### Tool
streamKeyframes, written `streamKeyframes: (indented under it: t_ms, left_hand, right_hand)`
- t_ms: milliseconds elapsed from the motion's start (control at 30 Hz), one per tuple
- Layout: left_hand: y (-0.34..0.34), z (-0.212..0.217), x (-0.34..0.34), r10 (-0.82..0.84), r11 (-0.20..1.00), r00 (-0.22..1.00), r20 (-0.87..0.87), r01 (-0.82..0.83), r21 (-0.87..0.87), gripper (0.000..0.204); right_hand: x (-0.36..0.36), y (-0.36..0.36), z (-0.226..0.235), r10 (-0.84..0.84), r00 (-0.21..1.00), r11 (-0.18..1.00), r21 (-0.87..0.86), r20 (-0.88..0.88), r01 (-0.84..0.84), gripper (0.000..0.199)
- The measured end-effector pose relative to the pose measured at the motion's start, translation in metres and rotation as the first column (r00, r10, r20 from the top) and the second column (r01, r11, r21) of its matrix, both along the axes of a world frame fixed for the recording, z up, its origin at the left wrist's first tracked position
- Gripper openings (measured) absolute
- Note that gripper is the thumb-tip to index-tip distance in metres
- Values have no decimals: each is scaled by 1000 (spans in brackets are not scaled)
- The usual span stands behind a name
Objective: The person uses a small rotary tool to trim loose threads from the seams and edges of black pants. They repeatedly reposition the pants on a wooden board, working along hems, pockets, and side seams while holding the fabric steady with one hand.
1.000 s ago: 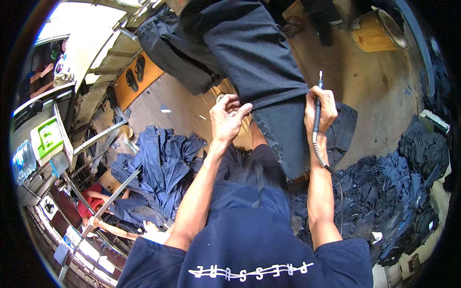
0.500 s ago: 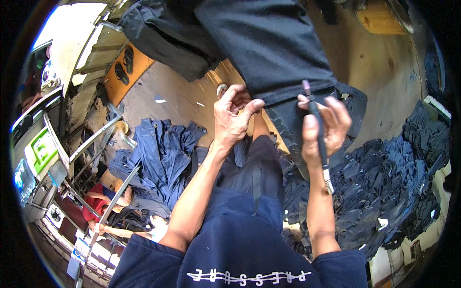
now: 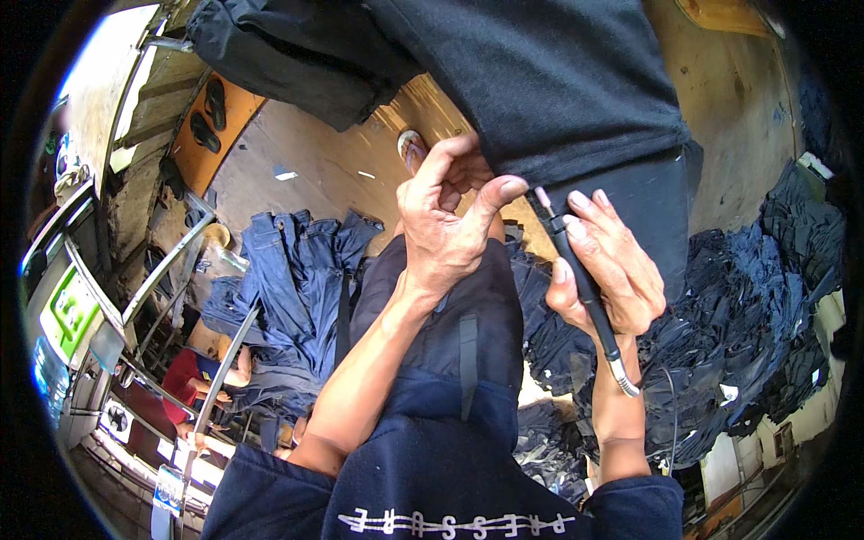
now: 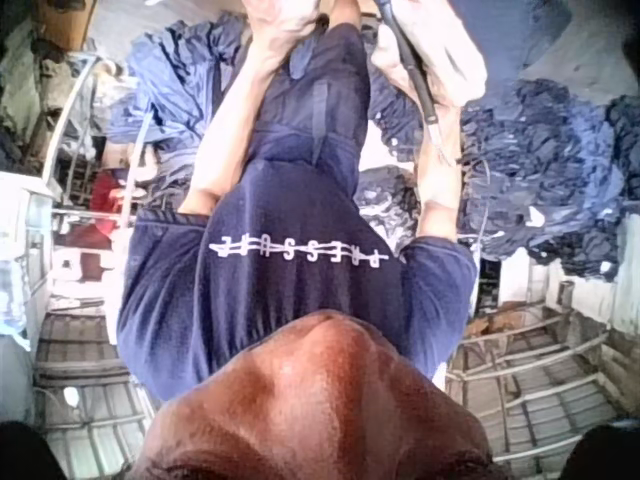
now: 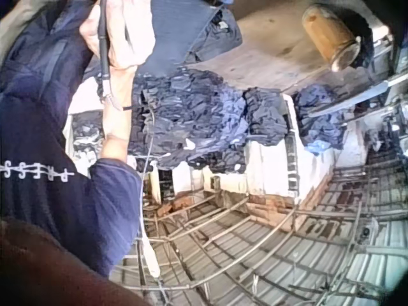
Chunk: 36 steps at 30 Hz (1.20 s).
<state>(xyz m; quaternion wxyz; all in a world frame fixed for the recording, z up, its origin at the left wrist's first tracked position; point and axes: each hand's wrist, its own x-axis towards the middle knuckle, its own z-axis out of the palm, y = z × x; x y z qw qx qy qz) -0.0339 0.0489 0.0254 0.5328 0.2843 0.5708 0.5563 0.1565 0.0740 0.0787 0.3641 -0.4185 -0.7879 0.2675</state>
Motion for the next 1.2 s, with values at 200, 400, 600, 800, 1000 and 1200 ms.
streamKeyframes:
  t_ms: [200, 400, 600, 800, 1000, 1200]
  left_hand:
    - [3, 3, -1, -37, 999, 999, -34, 37, 14, 46]
    - [1, 1, -1, -45, 999, 997, -63, 47, 21, 46]
    - [1, 4, 4, 5, 1000, 1000, -27, -4, 15, 45]
    - [-1, 3, 5, 13, 1000, 1000, -26, -12, 18, 45]
    - [-2, 0, 3, -10, 999, 1000, -29, 11, 43, 44]
    - [-1, 2, 2, -18, 999, 999, -47, 20, 46, 44]
  right_hand:
    - [-1, 1, -1, 17, 1000, 1000, -3, 1, -17, 36]
    - [0, -1, -2, 15, 1000, 1000, -3, 0, -15, 37]
    - [0, 0, 0, 8, 1000, 1000, -15, 7, -7, 33]
    - [0, 2, -1, 22, 999, 1000, -15, 27, -22, 31]
    - [2, -1, -2, 18, 1000, 1000, -1, 18, -17, 27]
    - [2, -1, -1, -7, 1000, 1000, 8, 24, 7, 26]
